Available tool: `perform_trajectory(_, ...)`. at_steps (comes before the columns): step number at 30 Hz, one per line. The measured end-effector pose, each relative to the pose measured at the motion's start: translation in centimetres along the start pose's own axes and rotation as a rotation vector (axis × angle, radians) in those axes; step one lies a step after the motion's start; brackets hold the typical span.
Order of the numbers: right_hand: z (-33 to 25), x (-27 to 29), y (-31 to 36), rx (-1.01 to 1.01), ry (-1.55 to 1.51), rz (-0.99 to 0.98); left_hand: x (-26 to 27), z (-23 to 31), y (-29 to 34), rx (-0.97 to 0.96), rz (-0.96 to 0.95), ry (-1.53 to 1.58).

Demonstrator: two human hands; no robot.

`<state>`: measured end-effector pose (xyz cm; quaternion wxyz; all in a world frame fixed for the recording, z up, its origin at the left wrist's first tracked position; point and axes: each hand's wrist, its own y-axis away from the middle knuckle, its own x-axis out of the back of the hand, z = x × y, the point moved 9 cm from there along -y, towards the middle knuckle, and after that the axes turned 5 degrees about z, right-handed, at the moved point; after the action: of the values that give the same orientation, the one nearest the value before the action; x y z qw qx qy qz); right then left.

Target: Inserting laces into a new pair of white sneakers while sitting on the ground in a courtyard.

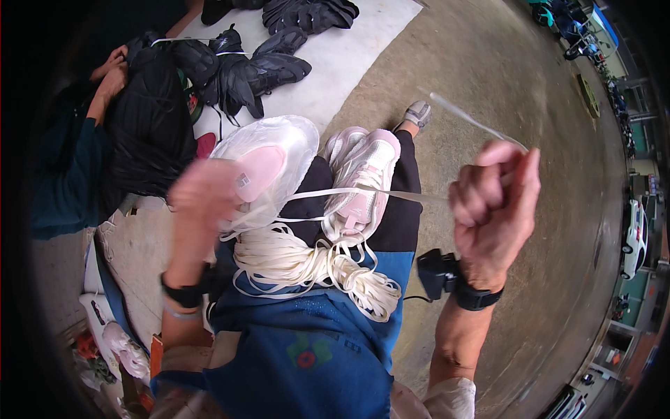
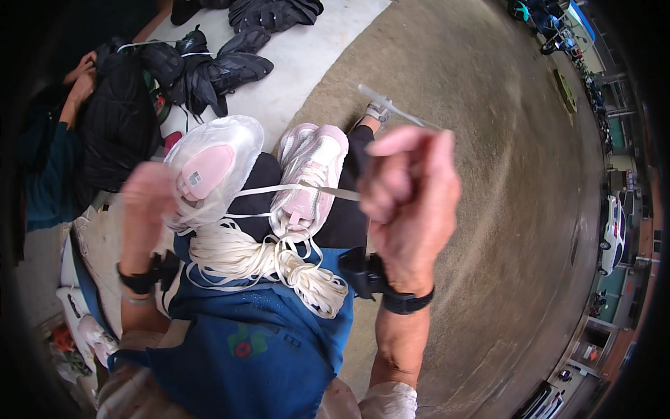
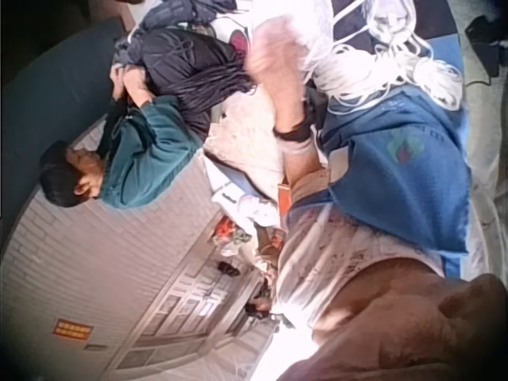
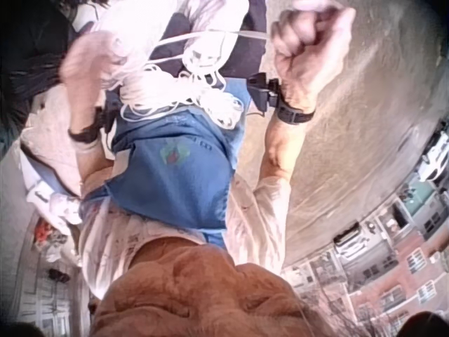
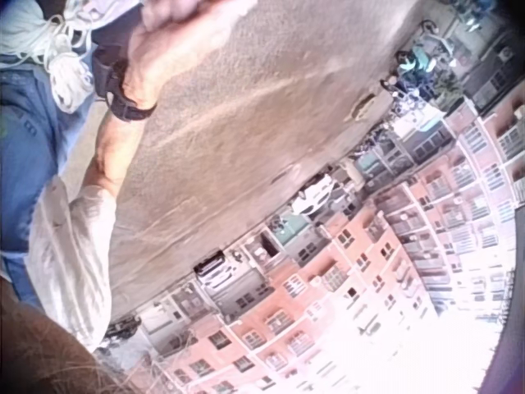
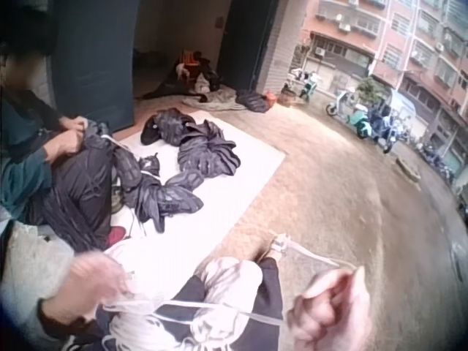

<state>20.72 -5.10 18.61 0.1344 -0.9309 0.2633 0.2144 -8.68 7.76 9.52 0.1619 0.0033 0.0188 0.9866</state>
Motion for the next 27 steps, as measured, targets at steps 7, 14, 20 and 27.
perform_trajectory(7, 1.2, -3.4, 1.9, -0.128, -0.249, -0.07, -15.8, -6.3, -0.2, -0.379, -0.563, -0.738)
perform_trajectory(14, 1.3, -1.6, 2.3, -0.115, -0.26, -0.042, -16.4, -10.6, -2.8, -0.083, -0.634, -0.791)
perform_trajectory(20, -1.0, 1.4, 2.5, -0.009, -0.272, 0.018, -15.3, -13.3, -3.2, 0.375, -0.719, -0.542)
perform_trajectory(27, -1.9, -0.3, 2.4, -0.004, -0.286, 0.04, -15.1, -9.2, -5.4, -0.638, -0.345, -0.636)
